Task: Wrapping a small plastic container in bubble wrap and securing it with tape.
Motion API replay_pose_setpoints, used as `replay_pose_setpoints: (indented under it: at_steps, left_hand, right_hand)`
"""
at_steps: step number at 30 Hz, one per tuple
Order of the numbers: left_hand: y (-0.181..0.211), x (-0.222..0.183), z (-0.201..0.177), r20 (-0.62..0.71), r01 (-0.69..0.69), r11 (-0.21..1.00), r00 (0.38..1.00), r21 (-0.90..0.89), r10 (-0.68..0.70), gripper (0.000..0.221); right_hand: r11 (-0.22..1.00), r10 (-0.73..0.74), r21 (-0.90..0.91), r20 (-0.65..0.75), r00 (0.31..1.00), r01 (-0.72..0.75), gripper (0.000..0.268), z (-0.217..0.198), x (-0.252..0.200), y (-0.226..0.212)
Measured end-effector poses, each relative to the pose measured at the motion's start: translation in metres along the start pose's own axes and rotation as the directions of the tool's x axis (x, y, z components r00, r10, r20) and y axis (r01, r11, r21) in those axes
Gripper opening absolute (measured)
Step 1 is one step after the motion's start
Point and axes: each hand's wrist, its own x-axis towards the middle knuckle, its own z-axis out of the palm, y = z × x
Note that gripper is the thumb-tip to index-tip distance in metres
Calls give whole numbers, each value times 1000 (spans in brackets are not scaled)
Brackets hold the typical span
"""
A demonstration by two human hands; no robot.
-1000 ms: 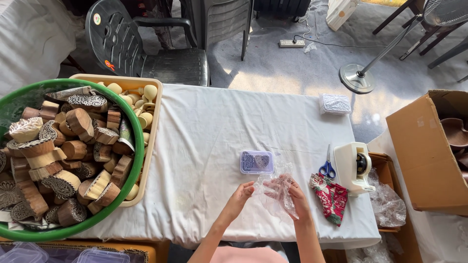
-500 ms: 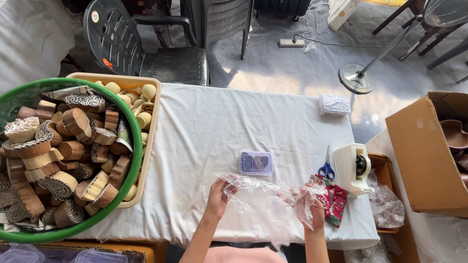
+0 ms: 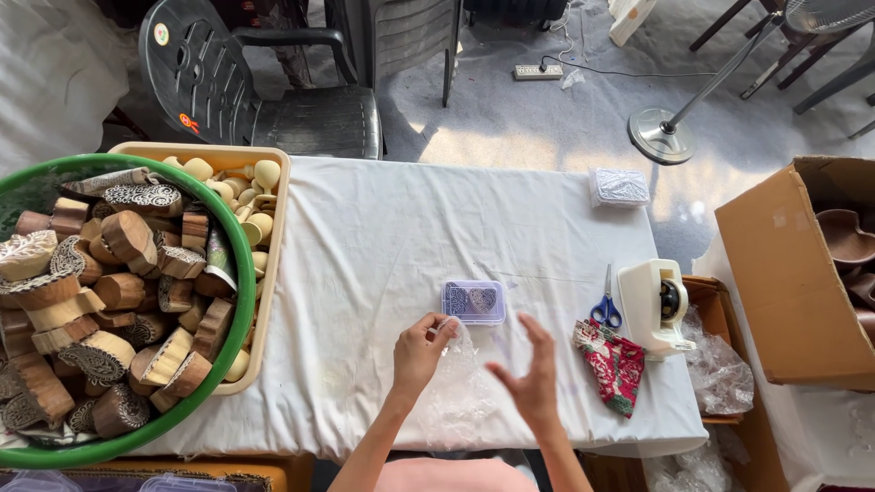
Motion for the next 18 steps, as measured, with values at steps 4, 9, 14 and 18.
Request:
replay_pose_setpoints:
  at_steps: [4,9,14,18]
  left_hand:
    - [-11,3,4,91,-137,990,987,13,135,20]
    - [-12,1,-6,235,-248,965,936,-87,262,35]
    - [1,-7,-16,246,-415,909,884,23,398,44]
    - [4,-5,-22,275,-636,737,769,230,578,45]
  right_hand:
    - [980,60,175,181,982,-92,80,18,20,-28]
    - [764,344,398,414,843,-507,27,25,15,38]
    - [736,358,487,309,881,-470,28,25,18,54]
    - [872,242,400,145,959,-281,28,26,9,67]
